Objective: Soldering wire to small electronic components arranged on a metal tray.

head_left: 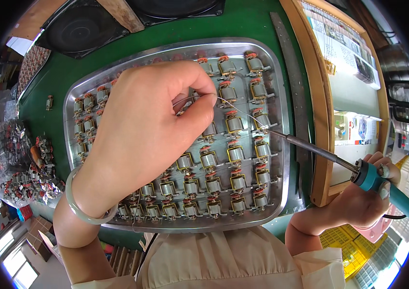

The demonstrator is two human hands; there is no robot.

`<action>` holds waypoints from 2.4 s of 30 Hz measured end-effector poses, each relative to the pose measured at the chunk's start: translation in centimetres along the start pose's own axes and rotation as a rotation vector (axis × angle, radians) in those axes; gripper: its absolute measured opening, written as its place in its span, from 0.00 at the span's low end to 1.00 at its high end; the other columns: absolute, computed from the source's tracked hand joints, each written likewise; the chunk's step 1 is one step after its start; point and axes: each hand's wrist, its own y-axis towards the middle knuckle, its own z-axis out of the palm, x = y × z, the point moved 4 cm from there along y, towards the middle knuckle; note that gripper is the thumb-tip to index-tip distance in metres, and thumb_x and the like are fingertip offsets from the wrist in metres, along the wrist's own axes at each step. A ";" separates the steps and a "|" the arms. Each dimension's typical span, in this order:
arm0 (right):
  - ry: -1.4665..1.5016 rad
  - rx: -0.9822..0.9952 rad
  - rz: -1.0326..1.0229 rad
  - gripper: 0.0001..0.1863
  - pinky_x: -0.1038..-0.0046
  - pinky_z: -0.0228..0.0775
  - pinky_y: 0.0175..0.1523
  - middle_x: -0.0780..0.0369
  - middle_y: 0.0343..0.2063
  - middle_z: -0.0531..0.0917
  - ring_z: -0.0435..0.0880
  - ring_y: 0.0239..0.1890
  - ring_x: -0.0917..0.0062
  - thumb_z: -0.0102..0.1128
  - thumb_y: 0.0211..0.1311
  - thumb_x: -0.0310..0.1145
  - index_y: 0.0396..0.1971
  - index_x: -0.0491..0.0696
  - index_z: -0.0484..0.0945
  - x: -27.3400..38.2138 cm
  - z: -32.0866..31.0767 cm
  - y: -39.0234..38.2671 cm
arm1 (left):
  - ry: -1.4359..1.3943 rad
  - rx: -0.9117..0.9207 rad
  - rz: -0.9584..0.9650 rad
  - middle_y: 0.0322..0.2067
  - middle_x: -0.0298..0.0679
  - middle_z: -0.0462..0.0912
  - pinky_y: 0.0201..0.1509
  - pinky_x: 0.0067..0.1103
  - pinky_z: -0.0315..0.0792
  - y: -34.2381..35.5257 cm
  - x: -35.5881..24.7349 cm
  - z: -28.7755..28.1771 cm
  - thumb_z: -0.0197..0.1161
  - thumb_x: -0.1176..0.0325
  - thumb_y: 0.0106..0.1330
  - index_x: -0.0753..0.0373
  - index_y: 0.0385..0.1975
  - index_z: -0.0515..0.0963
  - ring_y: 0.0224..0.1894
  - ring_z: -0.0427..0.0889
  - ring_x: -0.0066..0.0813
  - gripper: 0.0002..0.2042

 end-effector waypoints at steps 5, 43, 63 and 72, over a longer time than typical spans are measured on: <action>0.019 0.013 -0.013 0.14 0.75 0.47 0.34 0.61 0.19 0.61 0.55 0.26 0.75 0.42 0.44 0.35 0.27 0.40 0.64 0.0 -0.2 0.0 | -0.014 0.005 -0.009 0.10 0.25 0.52 0.16 0.12 0.45 0.0 0.0 0.0 0.57 0.78 0.47 0.65 0.21 0.72 0.14 0.50 0.10 0.02; 0.023 0.092 0.030 0.13 0.76 0.49 0.31 0.61 0.18 0.63 0.58 0.24 0.76 0.46 0.47 0.36 0.28 0.40 0.65 1.0 3.0 -1.0 | -0.027 -0.038 -0.135 0.10 0.22 0.55 0.17 0.11 0.44 -2.3 1.4 -2.1 0.57 0.78 0.48 0.66 0.20 0.72 0.14 0.50 0.08 0.01; -0.039 0.009 -0.023 0.14 0.79 0.51 0.22 0.61 0.15 0.63 0.60 0.17 0.78 0.48 0.48 0.37 0.24 0.40 0.64 0.9 3.7 -0.9 | -0.038 -0.027 -0.065 0.08 0.25 0.54 0.16 0.12 0.44 -2.4 1.5 -1.8 0.57 0.78 0.47 0.66 0.19 0.72 0.13 0.50 0.09 0.02; 0.038 0.165 0.014 0.13 0.76 0.51 0.33 0.60 0.19 0.64 0.59 0.25 0.75 0.44 0.49 0.36 0.28 0.40 0.65 1.0 3.2 -0.9 | -0.016 -0.052 -0.074 0.09 0.24 0.53 0.16 0.12 0.44 -2.6 1.3 -2.4 0.57 0.78 0.47 0.66 0.20 0.71 0.14 0.49 0.09 0.02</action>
